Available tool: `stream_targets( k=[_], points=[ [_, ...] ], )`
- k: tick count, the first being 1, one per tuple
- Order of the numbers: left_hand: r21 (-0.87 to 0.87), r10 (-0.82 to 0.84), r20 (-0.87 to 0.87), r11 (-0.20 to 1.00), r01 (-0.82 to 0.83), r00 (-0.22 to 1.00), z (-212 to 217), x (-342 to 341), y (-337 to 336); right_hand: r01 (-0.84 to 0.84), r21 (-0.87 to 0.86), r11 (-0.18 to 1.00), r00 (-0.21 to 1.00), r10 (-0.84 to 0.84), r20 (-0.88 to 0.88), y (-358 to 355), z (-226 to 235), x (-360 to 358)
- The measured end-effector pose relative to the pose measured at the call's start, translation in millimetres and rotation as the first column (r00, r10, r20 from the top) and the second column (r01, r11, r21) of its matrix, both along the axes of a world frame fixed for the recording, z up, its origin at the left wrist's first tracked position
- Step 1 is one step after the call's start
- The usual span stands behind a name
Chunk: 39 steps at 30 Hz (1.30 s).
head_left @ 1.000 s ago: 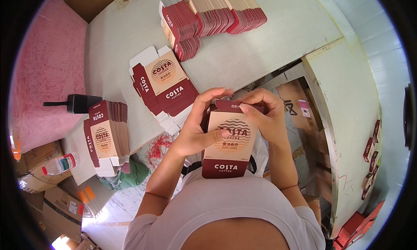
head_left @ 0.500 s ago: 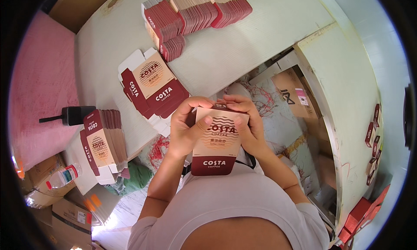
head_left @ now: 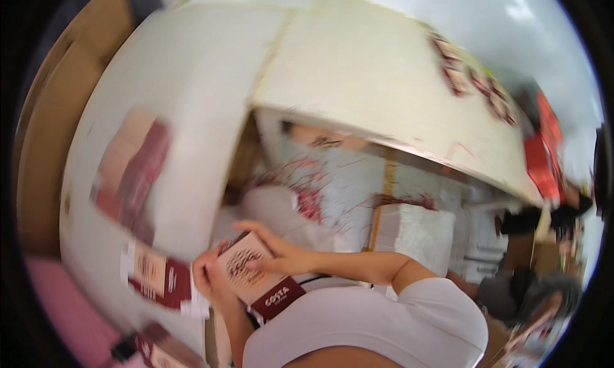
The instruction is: The person assembles cardboard coffee boxes by hand, taking flat cutouts from a stack and folding the flaps together until they form a rectangular box.
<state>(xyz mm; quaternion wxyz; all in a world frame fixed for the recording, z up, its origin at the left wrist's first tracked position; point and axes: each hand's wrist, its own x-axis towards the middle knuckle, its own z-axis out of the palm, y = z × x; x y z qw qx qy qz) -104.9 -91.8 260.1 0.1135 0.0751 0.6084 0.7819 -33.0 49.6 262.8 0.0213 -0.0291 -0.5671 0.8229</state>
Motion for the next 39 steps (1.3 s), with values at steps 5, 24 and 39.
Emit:
stream_targets(
  k=[5,24,39],
  points=[
    [-0.095,-0.199,-0.051,0.976,0.194,0.979,27.5,-5.9,26.4,0.703,0.283,0.652,0.707,-0.682,-0.185,120.0,-1.3,45.2],
    [-0.884,-0.061,-0.454,0.156,-0.441,0.889,-4.8,-37.1,-138.8,0.552,0.215,0.806,0.834,-0.540,-0.115,67.6,-35.4,-42.0],
    [-0.794,0.118,-0.582,0.135,-0.593,0.805,-13.9,-28.3,-121.7,0.230,0.952,0.200,0.919,0.279,-0.280,-90.1,0.9,-115.8]
  ],
)
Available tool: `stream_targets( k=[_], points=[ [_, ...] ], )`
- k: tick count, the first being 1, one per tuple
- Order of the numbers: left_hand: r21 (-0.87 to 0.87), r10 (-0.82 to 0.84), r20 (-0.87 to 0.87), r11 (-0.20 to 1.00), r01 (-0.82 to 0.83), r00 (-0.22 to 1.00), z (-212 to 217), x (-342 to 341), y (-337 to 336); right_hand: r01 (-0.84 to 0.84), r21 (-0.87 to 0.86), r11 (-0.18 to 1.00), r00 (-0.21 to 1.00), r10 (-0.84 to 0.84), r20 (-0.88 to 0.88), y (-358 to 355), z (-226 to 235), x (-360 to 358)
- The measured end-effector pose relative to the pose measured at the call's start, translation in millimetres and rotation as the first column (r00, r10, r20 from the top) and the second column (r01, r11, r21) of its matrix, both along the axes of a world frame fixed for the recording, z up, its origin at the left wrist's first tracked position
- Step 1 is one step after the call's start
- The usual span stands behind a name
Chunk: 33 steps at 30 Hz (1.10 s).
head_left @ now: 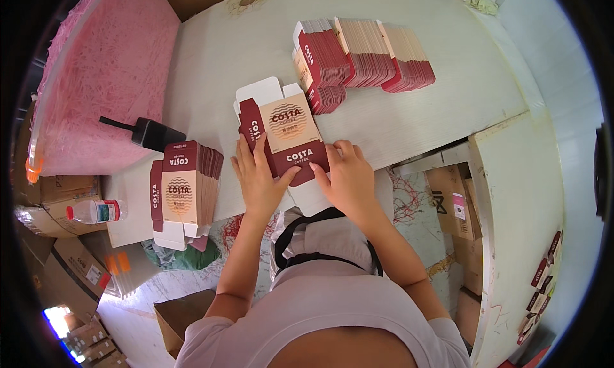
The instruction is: The person assembles cardboard coffee boxes by hand, taking flat cutouts from a stack and folding the flaps together until they form a rectangular box.
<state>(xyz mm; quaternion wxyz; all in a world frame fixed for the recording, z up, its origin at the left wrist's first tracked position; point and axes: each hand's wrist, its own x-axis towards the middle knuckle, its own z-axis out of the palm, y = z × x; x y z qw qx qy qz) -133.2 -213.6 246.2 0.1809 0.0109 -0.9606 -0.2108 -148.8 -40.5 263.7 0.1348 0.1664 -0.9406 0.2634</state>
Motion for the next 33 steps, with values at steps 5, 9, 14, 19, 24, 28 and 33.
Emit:
stream_targets(
  k=[5,9,14,19,24,28,33],
  points=[
    [0.038,-0.019,-0.019,0.999,0.020,1.000,-0.1,-1.5,-2.6,0.007,-0.081,0.997,0.999,-0.010,-0.045,-19.5,-3.9,-19.4],
    [0.092,-0.058,-0.019,0.994,0.060,0.998,2.0,-5.6,-2.7,0.064,-0.168,0.984,0.997,-0.071,-0.036,-25.1,-13.6,-41.0],
    [0.296,-0.069,-0.064,0.951,0.085,0.996,-18.2,-0.8,-14.2,0.037,-0.400,0.916,0.997,-0.058,-0.041,-39.3,-21.3,-36.2],
    [0.271,-0.069,-0.034,0.960,0.075,0.997,-0.5,-2.4,-2.1,0.054,-0.421,0.905,0.997,-0.076,-0.034,-44.7,-34.2,-42.2],
    [0.142,-0.130,-0.187,0.977,0.158,0.974,-5.3,-3.2,-0.4,0.052,-0.490,0.870,0.991,-0.107,-0.084,-48.1,-40.3,-39.3],
    [0.125,-0.137,-0.392,0.972,0.200,0.910,26.1,18.7,15.1,-0.023,-0.441,0.897,1.000,0.016,-0.021,-44.6,-46.0,-42.9],
    [0.036,-0.138,-0.255,0.988,0.152,0.957,-27.2,3.7,-30.7,-0.114,-0.398,0.910,0.993,0.091,-0.075,-60.1,-50.5,-61.8]
  ],
)
